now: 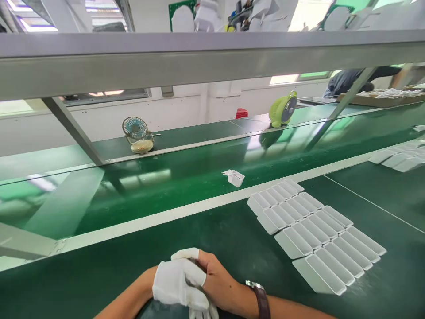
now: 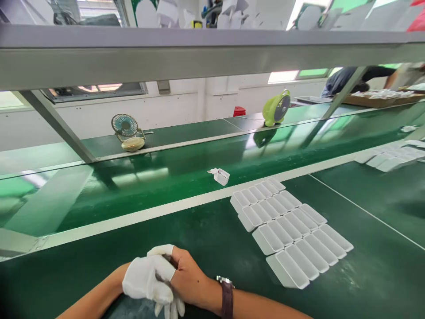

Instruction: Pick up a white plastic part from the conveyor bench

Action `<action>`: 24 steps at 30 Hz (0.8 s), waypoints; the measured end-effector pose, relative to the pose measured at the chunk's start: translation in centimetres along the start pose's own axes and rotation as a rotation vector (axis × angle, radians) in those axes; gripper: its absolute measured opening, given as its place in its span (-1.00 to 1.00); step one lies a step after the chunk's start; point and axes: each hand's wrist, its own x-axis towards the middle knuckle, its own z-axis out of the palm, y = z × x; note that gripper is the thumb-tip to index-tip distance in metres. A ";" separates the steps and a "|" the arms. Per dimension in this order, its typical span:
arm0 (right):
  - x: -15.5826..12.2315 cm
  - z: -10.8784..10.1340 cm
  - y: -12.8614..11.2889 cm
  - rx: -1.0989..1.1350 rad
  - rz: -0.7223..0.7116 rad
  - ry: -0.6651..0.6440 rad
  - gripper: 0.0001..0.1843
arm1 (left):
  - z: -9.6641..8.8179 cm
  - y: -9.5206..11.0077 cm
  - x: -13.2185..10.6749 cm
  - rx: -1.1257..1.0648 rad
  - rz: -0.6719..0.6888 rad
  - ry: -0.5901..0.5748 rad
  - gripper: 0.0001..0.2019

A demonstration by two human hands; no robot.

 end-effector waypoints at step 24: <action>0.0 -0.2 -0.8 0.315 0.110 0.023 -0.51 | 0.4 -0.4 1.2 -0.029 0.175 -0.027 -0.50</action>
